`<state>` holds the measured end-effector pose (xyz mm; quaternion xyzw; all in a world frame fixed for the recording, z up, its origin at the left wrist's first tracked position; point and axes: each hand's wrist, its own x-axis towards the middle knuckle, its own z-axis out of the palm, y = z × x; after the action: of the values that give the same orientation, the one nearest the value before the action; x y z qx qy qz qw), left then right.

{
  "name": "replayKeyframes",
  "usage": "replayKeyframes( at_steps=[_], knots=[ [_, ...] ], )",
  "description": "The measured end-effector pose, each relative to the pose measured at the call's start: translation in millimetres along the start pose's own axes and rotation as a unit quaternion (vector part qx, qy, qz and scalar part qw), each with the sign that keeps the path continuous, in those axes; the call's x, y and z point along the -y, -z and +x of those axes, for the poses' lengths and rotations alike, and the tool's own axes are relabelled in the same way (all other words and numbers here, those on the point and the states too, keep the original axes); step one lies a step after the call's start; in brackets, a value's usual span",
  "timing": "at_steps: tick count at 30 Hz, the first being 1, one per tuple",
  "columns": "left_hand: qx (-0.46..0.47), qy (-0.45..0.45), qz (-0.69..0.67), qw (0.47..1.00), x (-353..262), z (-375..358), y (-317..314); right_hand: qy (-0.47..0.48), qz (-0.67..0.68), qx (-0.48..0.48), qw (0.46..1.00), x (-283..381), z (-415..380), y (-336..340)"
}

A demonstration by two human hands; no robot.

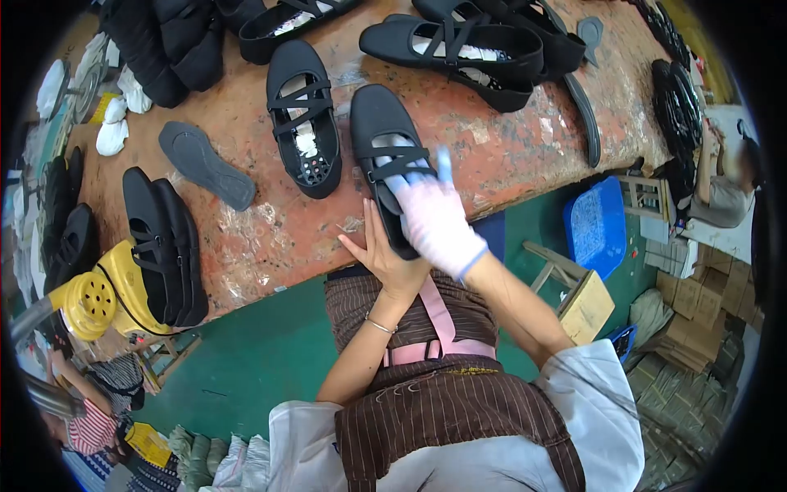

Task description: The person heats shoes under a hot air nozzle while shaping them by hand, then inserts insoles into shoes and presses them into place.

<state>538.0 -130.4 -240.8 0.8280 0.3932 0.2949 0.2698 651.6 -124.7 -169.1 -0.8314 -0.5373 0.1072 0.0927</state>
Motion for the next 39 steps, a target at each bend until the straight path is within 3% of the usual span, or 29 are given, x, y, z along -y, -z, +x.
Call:
replayKeyframes(
  at_steps=[1,2,4,7,10,13,14,18,19,22,23,24,26,27,28,29,33,34,36,37,39],
  knots=[
    [-0.004,-0.013,0.016,1.0,3,0,-2,-0.046,-0.027,0.076,0.996,9,-10,5],
    [-0.008,-0.025,0.032,0.999,7,0,-4,-0.034,-0.069,-0.004,0.997,12,-23,-5],
    [-0.002,-0.027,0.029,0.999,8,-2,-5,-0.01,-0.069,-0.055,0.996,5,-19,-20],
    [-0.007,-0.018,-0.024,1.0,0,6,2,-0.056,0.007,0.108,0.993,10,15,9],
    [-0.007,-0.023,-0.029,0.999,-1,8,2,-0.057,-0.05,0.294,0.953,6,49,22],
    [-0.002,-0.032,0.003,0.999,0,6,2,-0.018,-0.022,0.049,0.998,4,15,12],
    [-0.003,-0.045,0.03,0.999,3,4,-2,-0.072,-0.02,0.175,0.982,14,12,21],
    [-0.008,-0.025,-0.012,1.0,1,4,0,-0.037,-0.011,0.032,0.999,8,22,-2],
    [-0.007,-0.019,-0.025,0.999,-1,4,3,-0.069,-0.021,0.242,0.968,9,48,21],
    [-0.004,-0.014,-0.025,1.0,-4,4,3,-0.013,-0.045,0.191,0.98,1,45,16],
    [-0.007,-0.017,-0.022,1.0,-5,5,2,-0.014,0.012,0.114,0.993,1,33,19],
    [-0.012,-0.019,-0.018,1.0,-5,7,2,0.014,0.006,-0.075,0.997,-7,16,-17],
    [-0.012,-0.017,-0.024,0.999,-4,6,3,0.083,-0.152,-0.216,0.961,-2,17,-19],
    [-0.011,-0.012,-0.028,0.999,-5,5,4,0.042,-0.098,-0.042,0.993,-6,23,-17],
    [-0.011,-0.009,-0.032,0.999,-6,7,3,-0.001,-0.039,0.13,0.991,3,46,22],
    [-0.01,-0.016,-0.019,1.0,-4,7,1,-0.043,0.024,0.298,0.953,8,58,43],
    [0.002,-0.033,0.029,0.999,-2,6,-2,0.03,0.042,0.004,0.999,-8,21,1],
    [0.004,-0.042,0.057,0.998,3,3,-5,0.011,-0.054,0.103,0.993,3,13,19],
    [-0.001,-0.042,0.054,0.998,2,5,-6,0.069,-0.094,-0.061,0.991,-10,-2,-27],
    [-0.005,-0.034,0.024,0.999,-3,7,-3,-0.035,0.023,0.149,0.988,8,11,25],
    [-0.006,-0.022,-0.014,1.0,-4,7,-1,-0.036,0.019,0.252,0.967,5,43,39]
  ],
)
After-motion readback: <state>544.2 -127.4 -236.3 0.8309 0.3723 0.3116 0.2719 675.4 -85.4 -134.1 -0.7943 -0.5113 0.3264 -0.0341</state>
